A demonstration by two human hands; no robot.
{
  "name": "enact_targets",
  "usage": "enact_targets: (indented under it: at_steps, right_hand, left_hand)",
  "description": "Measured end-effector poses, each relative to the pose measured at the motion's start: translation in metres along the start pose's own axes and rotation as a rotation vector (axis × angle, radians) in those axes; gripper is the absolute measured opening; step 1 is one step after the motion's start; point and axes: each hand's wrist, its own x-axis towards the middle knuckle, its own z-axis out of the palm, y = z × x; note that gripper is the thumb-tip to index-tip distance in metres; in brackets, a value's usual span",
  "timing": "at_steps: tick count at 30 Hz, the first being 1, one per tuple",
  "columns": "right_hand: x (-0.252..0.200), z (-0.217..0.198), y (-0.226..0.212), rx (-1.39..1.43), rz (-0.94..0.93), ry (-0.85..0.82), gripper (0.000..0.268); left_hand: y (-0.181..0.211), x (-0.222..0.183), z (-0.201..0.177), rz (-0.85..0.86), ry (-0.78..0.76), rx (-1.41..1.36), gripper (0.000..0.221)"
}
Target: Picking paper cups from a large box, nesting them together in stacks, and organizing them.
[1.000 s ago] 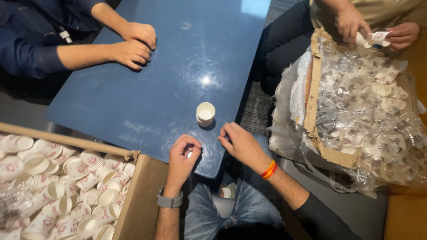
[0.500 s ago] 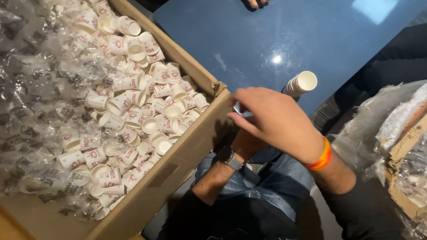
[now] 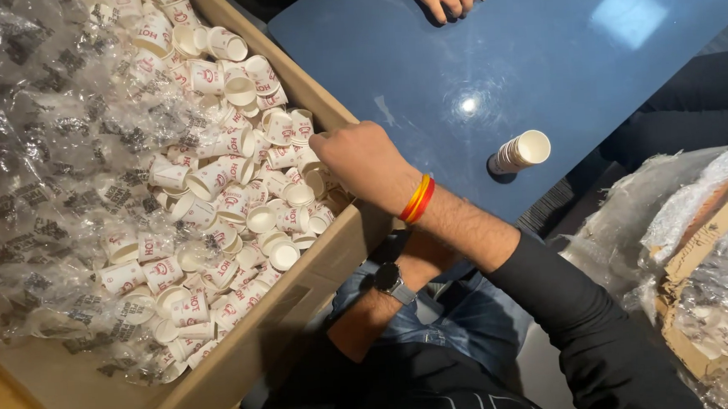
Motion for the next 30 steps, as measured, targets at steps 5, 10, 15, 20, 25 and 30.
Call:
enact_targets:
  at_steps: [5,10,15,20,25,30]
  right_hand:
    - [-0.003,0.006,-0.007,-0.187,-0.027,-0.04,0.006]
    - [0.013,0.033,-0.006,-0.243,-0.075,-0.239,0.003]
    - [0.06,0.069,0.004,-0.3,-0.142,-0.332,0.021]
    - [0.089,0.103,0.007,-0.382,-0.155,-0.436,0.049]
    - [0.087,0.109,0.025,-0.225,-0.183,-0.399,0.023]
    - [0.071,0.087,0.026,-0.197,-0.17,-0.372,0.01]
  left_hand:
    - [0.012,0.01,-0.011,0.011,-0.015,-0.069,0.034]
    - [0.017,0.015,-0.022,0.018,-0.029,-0.129,0.032]
    - [0.014,0.006,-0.039,-0.001,-0.027,-0.179,0.031]
    - [0.013,0.005,-0.062,-0.034,-0.02,-0.226,0.029]
    - [0.016,0.009,-0.08,-0.056,-0.01,-0.289,0.028]
    - [0.032,0.005,-0.082,-0.059,0.003,-0.359,0.026]
